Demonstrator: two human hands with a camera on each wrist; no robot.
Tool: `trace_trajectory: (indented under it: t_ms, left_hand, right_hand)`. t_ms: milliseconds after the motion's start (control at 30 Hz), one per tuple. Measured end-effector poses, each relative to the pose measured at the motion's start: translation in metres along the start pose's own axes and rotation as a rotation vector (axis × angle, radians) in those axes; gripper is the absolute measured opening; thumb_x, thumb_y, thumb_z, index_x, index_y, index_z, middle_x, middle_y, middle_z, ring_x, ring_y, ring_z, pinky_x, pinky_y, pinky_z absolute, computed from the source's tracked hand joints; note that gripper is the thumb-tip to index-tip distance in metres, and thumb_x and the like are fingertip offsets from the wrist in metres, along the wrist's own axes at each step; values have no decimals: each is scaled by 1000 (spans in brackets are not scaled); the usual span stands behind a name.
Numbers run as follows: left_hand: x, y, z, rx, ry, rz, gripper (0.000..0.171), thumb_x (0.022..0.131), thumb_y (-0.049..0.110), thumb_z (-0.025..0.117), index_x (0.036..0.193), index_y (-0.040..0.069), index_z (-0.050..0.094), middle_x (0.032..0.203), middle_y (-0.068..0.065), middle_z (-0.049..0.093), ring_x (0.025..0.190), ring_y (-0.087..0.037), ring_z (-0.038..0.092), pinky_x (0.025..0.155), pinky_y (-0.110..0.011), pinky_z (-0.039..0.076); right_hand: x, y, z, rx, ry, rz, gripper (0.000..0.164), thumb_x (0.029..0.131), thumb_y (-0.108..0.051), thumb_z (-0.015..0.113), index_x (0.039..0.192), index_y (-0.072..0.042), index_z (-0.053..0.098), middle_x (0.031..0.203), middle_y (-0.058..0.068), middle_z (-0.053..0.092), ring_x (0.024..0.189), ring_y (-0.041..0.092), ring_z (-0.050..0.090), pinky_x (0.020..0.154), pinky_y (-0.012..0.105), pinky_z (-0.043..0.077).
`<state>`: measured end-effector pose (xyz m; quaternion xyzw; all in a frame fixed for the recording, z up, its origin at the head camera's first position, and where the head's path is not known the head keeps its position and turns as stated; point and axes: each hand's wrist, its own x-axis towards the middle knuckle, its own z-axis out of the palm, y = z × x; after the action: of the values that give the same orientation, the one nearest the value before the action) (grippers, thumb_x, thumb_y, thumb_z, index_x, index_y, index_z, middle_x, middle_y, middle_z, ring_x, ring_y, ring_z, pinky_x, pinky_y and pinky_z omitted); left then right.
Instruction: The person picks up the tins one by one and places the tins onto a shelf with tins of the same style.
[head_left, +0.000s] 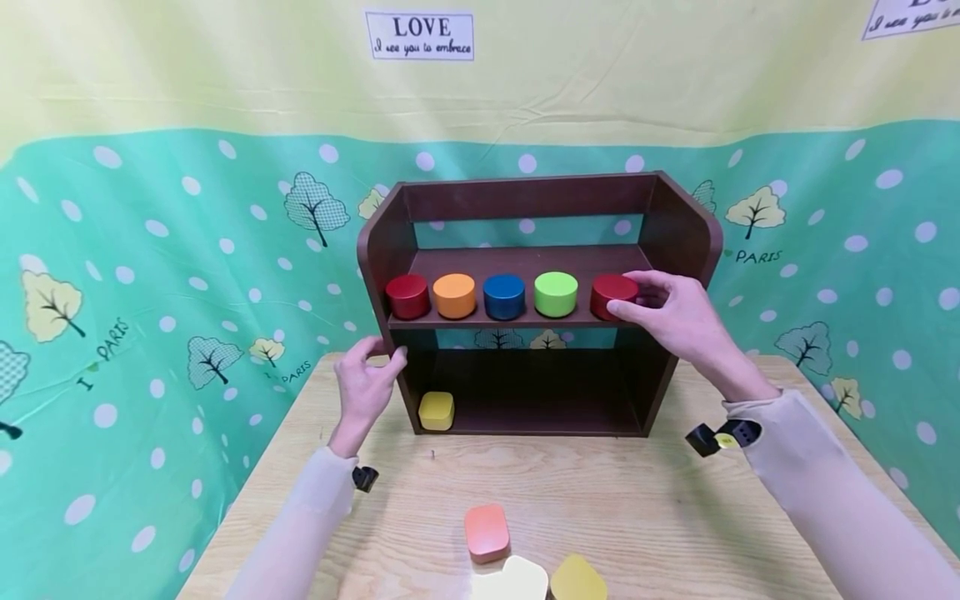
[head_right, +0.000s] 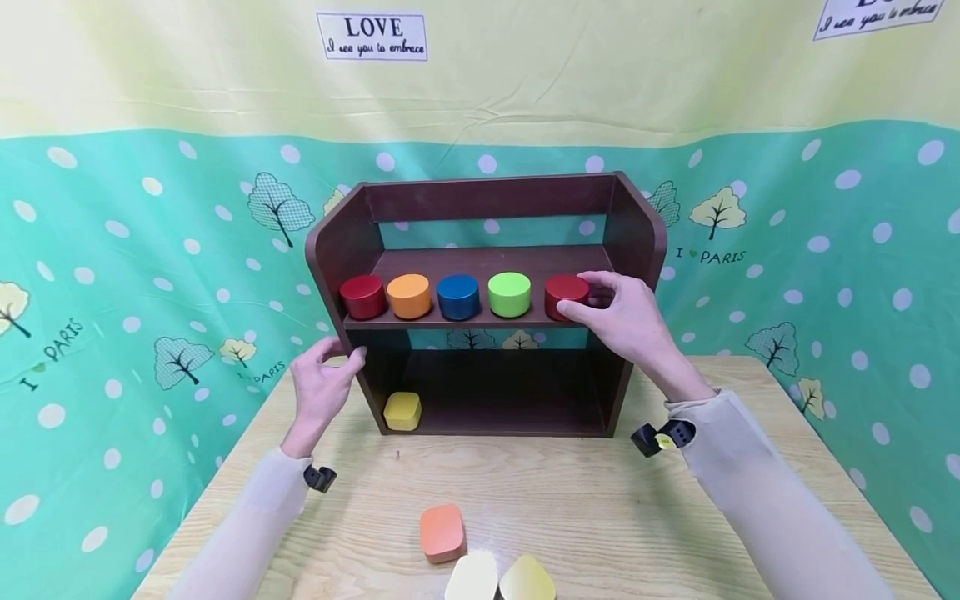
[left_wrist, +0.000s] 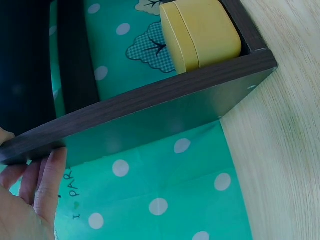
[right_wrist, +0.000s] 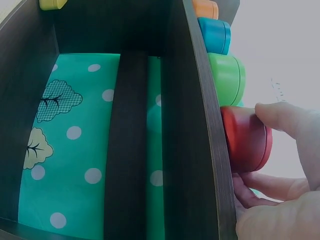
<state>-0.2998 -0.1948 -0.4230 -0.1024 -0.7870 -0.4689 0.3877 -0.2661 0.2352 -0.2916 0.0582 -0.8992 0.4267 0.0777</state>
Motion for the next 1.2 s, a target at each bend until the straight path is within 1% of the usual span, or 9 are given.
trace_trajectory:
  t_ms: [200,433,667,800,867,933,1033,1133,1200]
  left_hand:
    - [0,0,0,-2,-7,-2,13,89,7,82,93,-4,78,94,-24,81,89,-37,73,83,-10,48]
    - [0,-3,0,3,-11,1,13,90,8,82,92,-3,77,93,-25,80,90,-37,74,84,-36,57]
    - [0,-3,0,-10,-10,1,14,90,9,82,93,-4,77,94,-26,80,91,-40,74,85,-10,47]
    - [0,-2,1,-16,-12,2,13,89,8,82,92,-4,77,93,-27,80,92,-40,73,85,-7,45]
    - [0,-2,1,-16,-11,0,13,89,8,82,92,-4,77,93,-27,80,91,-40,73,85,-7,45]
    - [0,-2,1,-14,-11,-3,13,90,8,82,92,-4,77,93,-26,80,91,-40,73,85,-7,45]
    - [0,-2,1,-11,-11,-7,13,90,8,82,93,-3,77,94,-26,80,92,-39,73,85,-7,45]
    - [0,-1,1,-8,-14,-9,13,91,9,82,94,-3,78,96,-26,80,93,-40,73,85,-7,45]
    - [0,-1,0,-4,-17,-11,14,91,9,82,95,-3,78,97,-26,80,94,-41,73,85,-7,45]
  right_hand:
    - [-1,0,1,-8,3,-4,77,100,-42,78,163,-8,49,148,26,66,130,40,64,86,19,51]
    - [-7,0,3,-29,31,-11,81,100,-42,78,164,-5,46,150,28,64,133,43,62,82,13,49]
    - [-9,1,4,-45,47,0,83,100,-43,78,166,-5,44,154,30,61,138,46,60,80,11,48]
    - [-12,0,3,-48,47,10,84,100,-43,78,165,-4,44,155,29,60,139,45,61,81,10,49]
    - [-15,-1,3,-48,49,11,84,100,-43,78,165,-3,44,157,29,60,141,46,61,89,19,57]
    - [-18,-3,3,-43,54,14,83,100,-42,78,165,-3,44,158,28,59,142,45,62,100,34,62]
    - [-24,-4,4,-36,69,13,83,100,-40,78,165,-3,44,160,26,58,144,46,61,111,56,57]
    - [-30,-4,5,-33,90,9,81,100,-40,79,164,-3,45,159,25,59,145,46,61,112,57,55]
    - [-35,-4,6,-39,104,5,80,99,-41,79,163,-4,47,158,24,61,144,45,62,110,48,59]
